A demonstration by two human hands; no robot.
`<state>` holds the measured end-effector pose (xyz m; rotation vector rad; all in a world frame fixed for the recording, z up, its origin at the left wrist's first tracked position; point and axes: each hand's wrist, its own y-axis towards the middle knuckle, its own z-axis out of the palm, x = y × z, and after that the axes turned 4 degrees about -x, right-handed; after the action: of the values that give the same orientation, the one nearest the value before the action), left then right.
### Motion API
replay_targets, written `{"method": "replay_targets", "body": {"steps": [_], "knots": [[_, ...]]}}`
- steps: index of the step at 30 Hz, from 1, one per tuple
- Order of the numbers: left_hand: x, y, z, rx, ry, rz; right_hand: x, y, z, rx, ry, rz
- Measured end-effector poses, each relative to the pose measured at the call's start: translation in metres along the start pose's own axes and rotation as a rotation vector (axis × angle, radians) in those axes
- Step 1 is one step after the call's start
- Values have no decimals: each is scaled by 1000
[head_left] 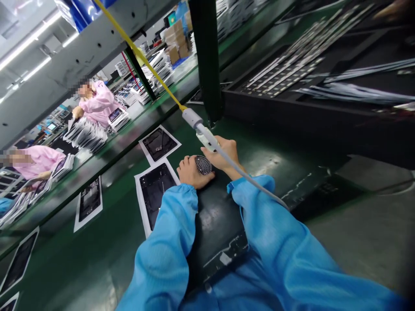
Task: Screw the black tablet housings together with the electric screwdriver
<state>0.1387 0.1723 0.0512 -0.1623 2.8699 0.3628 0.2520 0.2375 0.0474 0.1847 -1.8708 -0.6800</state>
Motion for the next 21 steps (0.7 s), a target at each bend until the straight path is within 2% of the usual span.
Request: {"method": "replay_targets", "body": {"steps": [5,8,11,16,21], "knots": [[4,5,-17,113,-6,-125,-3,0,0,33,-27,-11],[13,10,-31,206,83,-189,-1,1,-1,47,-32,-11],[17,6,-39,258,212,-144,-1,2,0,40,-21,-35],[10,-27,-38,293,154,-39,-8,5,1,23,-22,-33],[4,-69,-34,244,2,-127,-12,3,0,22,-17,-23]]}}
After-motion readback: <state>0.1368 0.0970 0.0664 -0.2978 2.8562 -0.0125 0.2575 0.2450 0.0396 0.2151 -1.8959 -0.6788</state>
